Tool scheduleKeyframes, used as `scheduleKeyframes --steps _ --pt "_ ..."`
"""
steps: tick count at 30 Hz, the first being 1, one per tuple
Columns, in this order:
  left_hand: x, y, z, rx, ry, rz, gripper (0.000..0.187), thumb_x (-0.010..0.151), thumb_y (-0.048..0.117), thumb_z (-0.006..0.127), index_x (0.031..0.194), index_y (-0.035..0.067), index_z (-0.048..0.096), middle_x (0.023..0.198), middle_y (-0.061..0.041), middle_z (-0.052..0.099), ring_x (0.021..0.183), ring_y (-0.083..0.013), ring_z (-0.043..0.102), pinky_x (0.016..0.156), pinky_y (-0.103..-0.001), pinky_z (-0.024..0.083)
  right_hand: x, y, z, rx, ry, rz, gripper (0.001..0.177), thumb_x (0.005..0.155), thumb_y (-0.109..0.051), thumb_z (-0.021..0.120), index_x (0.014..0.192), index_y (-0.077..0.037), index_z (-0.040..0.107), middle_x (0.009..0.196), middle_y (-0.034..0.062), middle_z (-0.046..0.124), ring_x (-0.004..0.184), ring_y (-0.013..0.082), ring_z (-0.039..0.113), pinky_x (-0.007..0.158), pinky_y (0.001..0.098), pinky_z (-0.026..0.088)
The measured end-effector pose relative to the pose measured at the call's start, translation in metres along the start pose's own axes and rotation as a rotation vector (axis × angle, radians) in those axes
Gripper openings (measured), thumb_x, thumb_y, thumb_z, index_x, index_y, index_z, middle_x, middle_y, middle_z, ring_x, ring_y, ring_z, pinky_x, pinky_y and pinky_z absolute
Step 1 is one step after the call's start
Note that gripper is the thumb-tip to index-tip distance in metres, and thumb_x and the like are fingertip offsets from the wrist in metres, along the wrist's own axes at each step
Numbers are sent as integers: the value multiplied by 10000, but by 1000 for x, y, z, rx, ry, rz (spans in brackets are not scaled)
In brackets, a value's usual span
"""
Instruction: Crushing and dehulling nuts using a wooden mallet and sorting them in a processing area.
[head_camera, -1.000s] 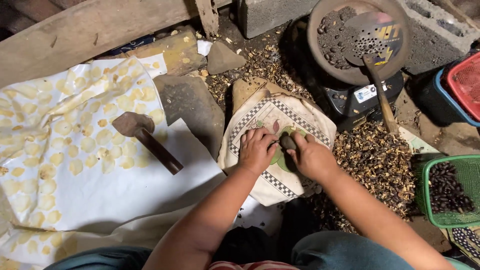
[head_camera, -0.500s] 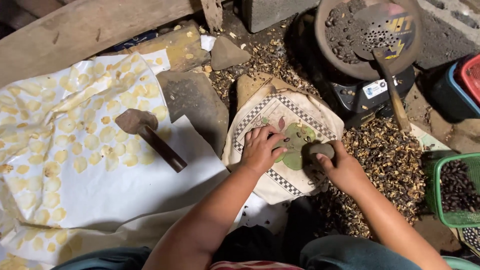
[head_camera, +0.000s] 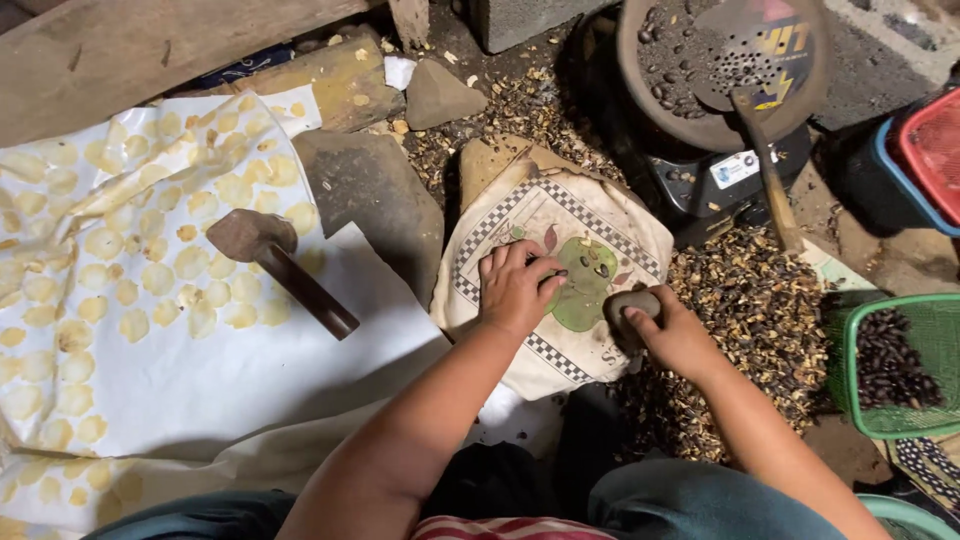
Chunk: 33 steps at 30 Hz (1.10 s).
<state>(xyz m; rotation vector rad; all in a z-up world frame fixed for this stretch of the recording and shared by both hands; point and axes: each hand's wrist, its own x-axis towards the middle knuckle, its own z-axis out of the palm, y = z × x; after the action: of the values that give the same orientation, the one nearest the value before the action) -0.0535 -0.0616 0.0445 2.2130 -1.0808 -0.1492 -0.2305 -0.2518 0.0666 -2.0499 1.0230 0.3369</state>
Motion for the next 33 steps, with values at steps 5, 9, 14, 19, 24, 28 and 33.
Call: scheduleKeyframes --steps 5,9,14,19,24,28,33 --pt "7 17 7 -16 37 -112 149 740 337 832 865 268 787 1109 17 610 1145 -244 522 1000 -437 327 -23 -23 5 -364 22 -85 549 956 -434 652 1345 -82 488 986 303 735 944 467 716 844 518 568" --pt "0 5 -4 -70 -33 -100 194 735 314 825 919 265 790 1110 11 609 1123 -255 530 986 -447 342 -24 -33 0 -240 139 -155 504 945 -433 634 1337 -139 520 987 259 737 869 451 734 763 525 587" --pt "-5 -24 -2 57 102 80 301 897 138 691 1185 211 734 1208 -11 640 1164 -266 567 1007 -434 415 -16 -65 1 -321 309 -382 538 930 -370 671 1386 -136 509 1157 269 654 857 491 697 703 541 579" --pt "-8 -26 -2 35 105 99 264 913 126 674 1162 194 730 1183 0 659 1164 -261 584 1021 -429 429 -13 -88 16 -374 191 -559 516 920 -366 664 1379 -178 521 1155 249 660 889 463 697 755 513 582" --pt "-12 -26 -7 -26 103 36 229 894 142 689 1113 192 736 1132 -17 646 1124 -276 579 982 -428 428 6 -76 20 -103 168 -352 514 962 -361 644 1382 -115 481 1247 263 661 1010 452 705 821 487 575" --pt "-1 -20 -9 -62 116 19 188 889 169 723 1068 218 753 1105 -10 624 1114 -277 571 1000 -418 437 10 -93 9 -166 71 -226 507 954 -384 662 1379 -163 495 1188 254 703 1050 441 704 880 487 561" --pt "13 0 -23 -35 70 -45 169 785 235 785 954 234 772 1070 10 623 1105 -271 546 975 -439 396 -6 -95 10 -397 151 -379 527 906 -398 671 1363 -195 504 1176 239 671 906 453 716 771 512 588"
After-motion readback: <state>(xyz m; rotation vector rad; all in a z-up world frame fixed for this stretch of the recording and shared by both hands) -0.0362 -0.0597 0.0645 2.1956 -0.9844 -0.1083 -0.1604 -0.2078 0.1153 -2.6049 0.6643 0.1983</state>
